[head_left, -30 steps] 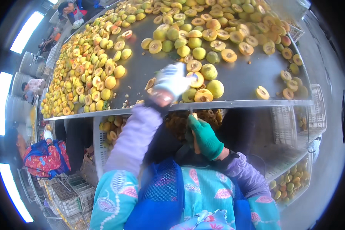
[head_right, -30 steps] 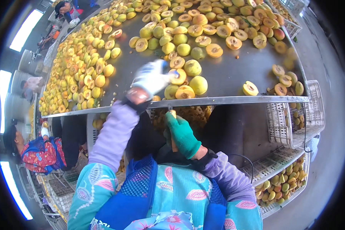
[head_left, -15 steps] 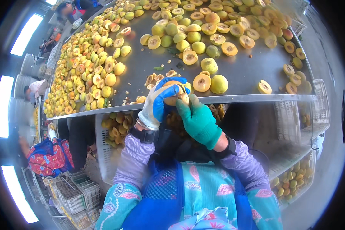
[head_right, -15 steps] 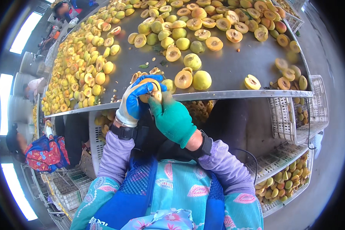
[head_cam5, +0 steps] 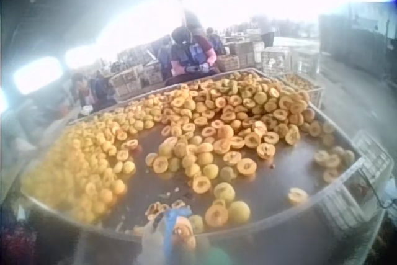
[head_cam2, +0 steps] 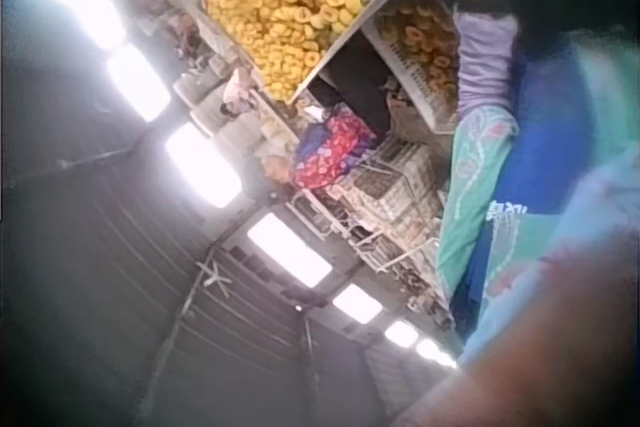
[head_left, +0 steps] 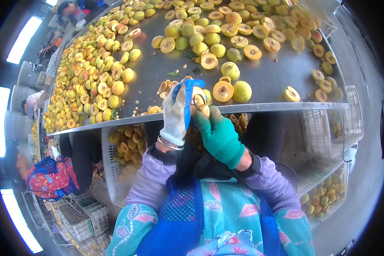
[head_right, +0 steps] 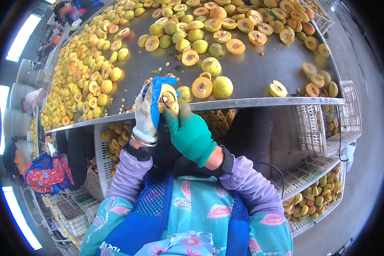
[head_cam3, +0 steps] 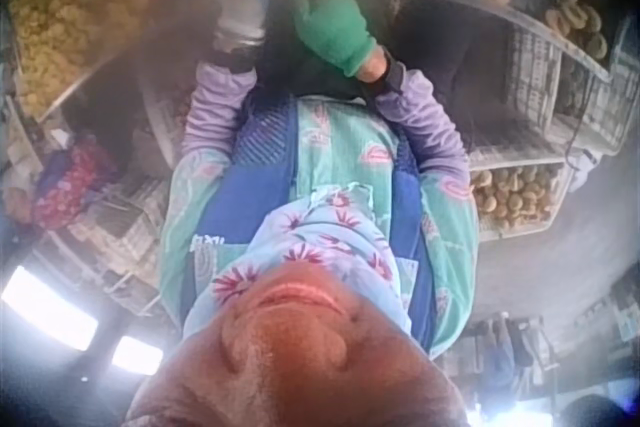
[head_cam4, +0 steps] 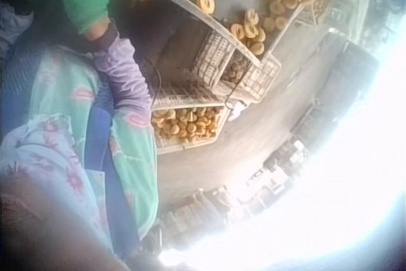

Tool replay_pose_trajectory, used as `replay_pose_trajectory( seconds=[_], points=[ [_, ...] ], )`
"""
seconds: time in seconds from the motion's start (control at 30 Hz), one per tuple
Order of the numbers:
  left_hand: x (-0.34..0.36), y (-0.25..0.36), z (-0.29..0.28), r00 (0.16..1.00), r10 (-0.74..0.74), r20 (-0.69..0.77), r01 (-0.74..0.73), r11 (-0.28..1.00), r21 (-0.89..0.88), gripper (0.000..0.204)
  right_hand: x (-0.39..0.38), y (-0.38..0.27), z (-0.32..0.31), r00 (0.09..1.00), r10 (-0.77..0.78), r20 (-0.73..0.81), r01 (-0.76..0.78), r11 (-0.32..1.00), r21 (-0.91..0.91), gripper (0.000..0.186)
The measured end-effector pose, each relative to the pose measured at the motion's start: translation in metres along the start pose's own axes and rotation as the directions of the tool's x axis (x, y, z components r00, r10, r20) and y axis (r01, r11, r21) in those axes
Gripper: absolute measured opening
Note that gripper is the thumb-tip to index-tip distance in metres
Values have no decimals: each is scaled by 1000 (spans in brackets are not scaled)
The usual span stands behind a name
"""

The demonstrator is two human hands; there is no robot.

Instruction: The person repeatedly picks up halved yellow-green fruit from a metal table, removes the pits by hand, and places the pitted halves back on the table. The person wears gloves and works continuously at a processing station with other workers visible in the background.

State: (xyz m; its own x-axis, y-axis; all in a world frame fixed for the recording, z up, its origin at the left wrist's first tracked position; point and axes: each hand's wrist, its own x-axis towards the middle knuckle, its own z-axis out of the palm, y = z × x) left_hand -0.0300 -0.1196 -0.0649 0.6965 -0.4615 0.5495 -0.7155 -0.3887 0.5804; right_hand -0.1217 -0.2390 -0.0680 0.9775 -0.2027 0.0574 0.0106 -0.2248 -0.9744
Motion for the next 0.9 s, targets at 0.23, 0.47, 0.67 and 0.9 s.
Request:
replay_pose_trajectory(
  seconds=[0.23, 0.47, 0.67, 0.9],
  points=[
    [8, 1, -5, 997, 50, 53, -58, 984, 170, 34, 4, 18, -7, 995, -49, 88, 54, 997, -52, 36],
    [11, 20, 16, 863, -504, 22, 473, 794, -381, 37, 6, 17, 4, 994, 59, 91, -78, 971, 226, 39],
    [15, 12, 12, 994, -101, 41, 106, 981, -160, 25, -6, 23, 20, 998, 50, -31, -34, 923, 383, 35],
    [21, -4, 0, 914, -320, 251, 397, 836, -380, 21, -2, -13, 3, 768, 314, 558, -636, 283, 718, 39]
  ],
)
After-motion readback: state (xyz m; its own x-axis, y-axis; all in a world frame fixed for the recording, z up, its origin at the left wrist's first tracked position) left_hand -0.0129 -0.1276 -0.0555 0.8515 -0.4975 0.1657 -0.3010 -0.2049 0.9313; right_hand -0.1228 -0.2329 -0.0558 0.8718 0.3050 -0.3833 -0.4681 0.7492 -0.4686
